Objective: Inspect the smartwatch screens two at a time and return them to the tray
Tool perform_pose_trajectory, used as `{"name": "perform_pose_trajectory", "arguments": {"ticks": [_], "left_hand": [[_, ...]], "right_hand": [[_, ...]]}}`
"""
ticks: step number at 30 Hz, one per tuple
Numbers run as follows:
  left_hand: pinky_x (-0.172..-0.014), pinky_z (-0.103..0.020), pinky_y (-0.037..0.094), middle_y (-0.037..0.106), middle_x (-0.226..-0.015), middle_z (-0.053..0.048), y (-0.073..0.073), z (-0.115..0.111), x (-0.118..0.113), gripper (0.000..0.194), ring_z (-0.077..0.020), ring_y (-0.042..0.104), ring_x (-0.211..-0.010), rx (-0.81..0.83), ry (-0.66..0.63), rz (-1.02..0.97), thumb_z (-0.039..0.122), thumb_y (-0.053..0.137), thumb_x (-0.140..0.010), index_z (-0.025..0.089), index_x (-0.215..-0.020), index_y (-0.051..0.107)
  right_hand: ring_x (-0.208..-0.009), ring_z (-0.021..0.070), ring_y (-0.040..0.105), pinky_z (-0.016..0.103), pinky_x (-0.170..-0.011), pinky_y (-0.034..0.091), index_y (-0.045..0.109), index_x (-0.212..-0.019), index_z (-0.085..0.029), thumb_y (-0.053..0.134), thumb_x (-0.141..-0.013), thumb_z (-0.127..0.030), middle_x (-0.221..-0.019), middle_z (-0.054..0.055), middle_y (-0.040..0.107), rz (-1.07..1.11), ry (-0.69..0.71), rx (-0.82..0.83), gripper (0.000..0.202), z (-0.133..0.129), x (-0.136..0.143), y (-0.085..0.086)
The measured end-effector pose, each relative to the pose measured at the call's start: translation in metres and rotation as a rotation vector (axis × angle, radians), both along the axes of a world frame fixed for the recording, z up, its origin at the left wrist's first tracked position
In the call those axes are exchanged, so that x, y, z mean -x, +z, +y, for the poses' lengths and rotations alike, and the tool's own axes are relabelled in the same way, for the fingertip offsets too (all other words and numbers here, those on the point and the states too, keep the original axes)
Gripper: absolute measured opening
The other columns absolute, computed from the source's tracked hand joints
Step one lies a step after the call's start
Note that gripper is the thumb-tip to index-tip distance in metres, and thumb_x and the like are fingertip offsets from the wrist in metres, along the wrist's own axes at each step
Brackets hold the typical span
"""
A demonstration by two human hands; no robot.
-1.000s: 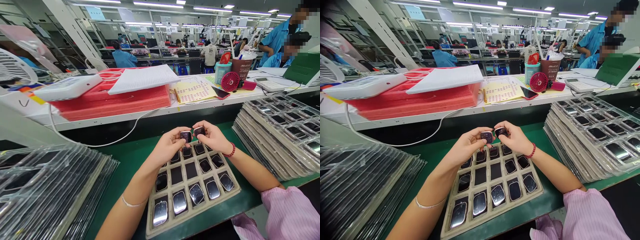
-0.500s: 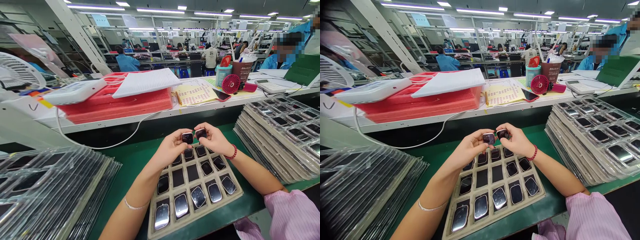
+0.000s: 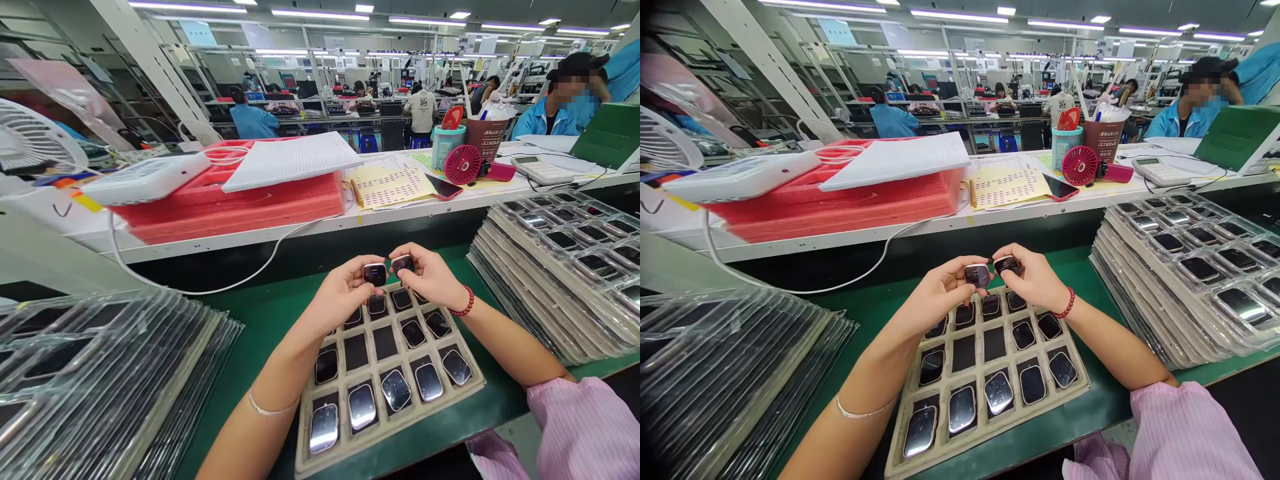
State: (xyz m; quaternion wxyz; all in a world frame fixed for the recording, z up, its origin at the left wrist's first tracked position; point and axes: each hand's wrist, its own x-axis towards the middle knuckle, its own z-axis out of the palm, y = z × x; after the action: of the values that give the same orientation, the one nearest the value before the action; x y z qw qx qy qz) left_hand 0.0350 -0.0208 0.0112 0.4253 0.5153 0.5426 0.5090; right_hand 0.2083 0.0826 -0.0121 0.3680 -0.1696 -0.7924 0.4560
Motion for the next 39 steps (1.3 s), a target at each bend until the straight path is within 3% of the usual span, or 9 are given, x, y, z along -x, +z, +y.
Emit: {"name": "perform_pose_trajectory", "arguments": {"ticks": [7, 13, 18, 22, 26, 30, 39], "left_hand": [[-0.053, -0.02, 0.046, 0.068, -0.094, -0.005, 0.001, 0.0, 0.0, 0.045, -0.018, 0.071, -0.075, -0.002, 0.012, 0.019, 0.02, 0.065, -0.07, 0.014, -0.114, 0.061], [-0.054, -0.023, 0.049, 0.07, -0.091, -0.006, 0.001, -0.002, 0.0, 0.034, -0.0142, 0.067, -0.063, -0.047, 0.025, 0.06, 0.034, 0.067, -0.079, 0.012, -0.105, 0.065], [-0.063, -0.026, 0.053, 0.07, -0.099, -0.007, 0.0, -0.003, -0.001, 0.035, -0.0148, 0.067, -0.07, -0.049, 0.024, 0.082, 0.029, 0.068, -0.076, 0.013, -0.108, 0.065], [-0.065, -0.028, 0.055, 0.069, -0.093, -0.005, 0.0, -0.002, -0.002, 0.03, -0.0137, 0.064, -0.068, -0.062, 0.005, 0.047, 0.03, 0.066, -0.078, 0.013, -0.102, 0.065], [-0.06, -0.023, 0.05, 0.069, -0.098, -0.005, 0.002, -0.003, -0.001, 0.044, -0.0173, 0.068, -0.078, -0.023, 0.001, 0.07, 0.021, 0.068, -0.071, 0.015, -0.114, 0.062], [-0.053, -0.021, 0.046, 0.069, -0.098, -0.006, 0.002, -0.001, 0.002, 0.041, -0.0168, 0.069, -0.075, -0.001, -0.009, 0.032, 0.023, 0.062, -0.074, 0.014, -0.115, 0.062], [-0.064, -0.025, 0.053, 0.07, -0.1, -0.005, 0.003, -0.002, 0.0, 0.049, -0.0173, 0.069, -0.079, -0.023, -0.002, 0.026, 0.014, 0.061, -0.067, 0.016, -0.116, 0.063]], "right_hand": [[-0.074, 0.014, 0.063, 0.024, -0.061, 0.052, 0.059, -0.114, -0.019, 0.057, -0.077, -0.014, -0.098, 0.004, 0.066, -0.031, 0.015, -0.017, 0.037, 0.001, 0.0, -0.001], [-0.067, 0.0129, 0.062, 0.026, -0.063, 0.055, 0.061, -0.104, -0.016, 0.053, -0.085, -0.022, -0.089, 0.003, 0.065, 0.029, 0.08, 0.105, 0.022, -0.001, -0.001, 0.005], [-0.07, 0.0132, 0.062, 0.026, -0.064, 0.055, 0.061, -0.109, -0.018, 0.057, -0.077, -0.017, -0.094, 0.004, 0.066, -0.011, 0.069, 0.06, 0.032, -0.003, -0.001, 0.007], [-0.068, 0.0132, 0.061, 0.025, -0.062, 0.055, 0.062, -0.102, -0.017, 0.053, -0.082, -0.021, -0.086, 0.002, 0.064, 0.01, 0.113, 0.122, 0.021, -0.004, -0.002, 0.008], [-0.069, 0.013, 0.061, 0.023, -0.058, 0.05, 0.061, -0.107, -0.018, 0.058, -0.079, -0.019, -0.092, 0.003, 0.064, -0.029, 0.064, 0.079, 0.029, -0.002, -0.003, 0.007], [-0.072, 0.0142, 0.061, 0.023, -0.059, 0.048, 0.06, -0.104, -0.018, 0.056, -0.079, -0.017, -0.088, 0.003, 0.065, -0.035, 0.037, 0.008, 0.025, -0.001, -0.003, 0.004], [-0.086, 0.0173, 0.062, 0.023, -0.062, 0.05, 0.058, -0.115, -0.019, 0.056, -0.076, -0.016, -0.102, 0.005, 0.064, -0.091, 0.052, -0.005, 0.04, -0.003, -0.005, 0.008]]}}
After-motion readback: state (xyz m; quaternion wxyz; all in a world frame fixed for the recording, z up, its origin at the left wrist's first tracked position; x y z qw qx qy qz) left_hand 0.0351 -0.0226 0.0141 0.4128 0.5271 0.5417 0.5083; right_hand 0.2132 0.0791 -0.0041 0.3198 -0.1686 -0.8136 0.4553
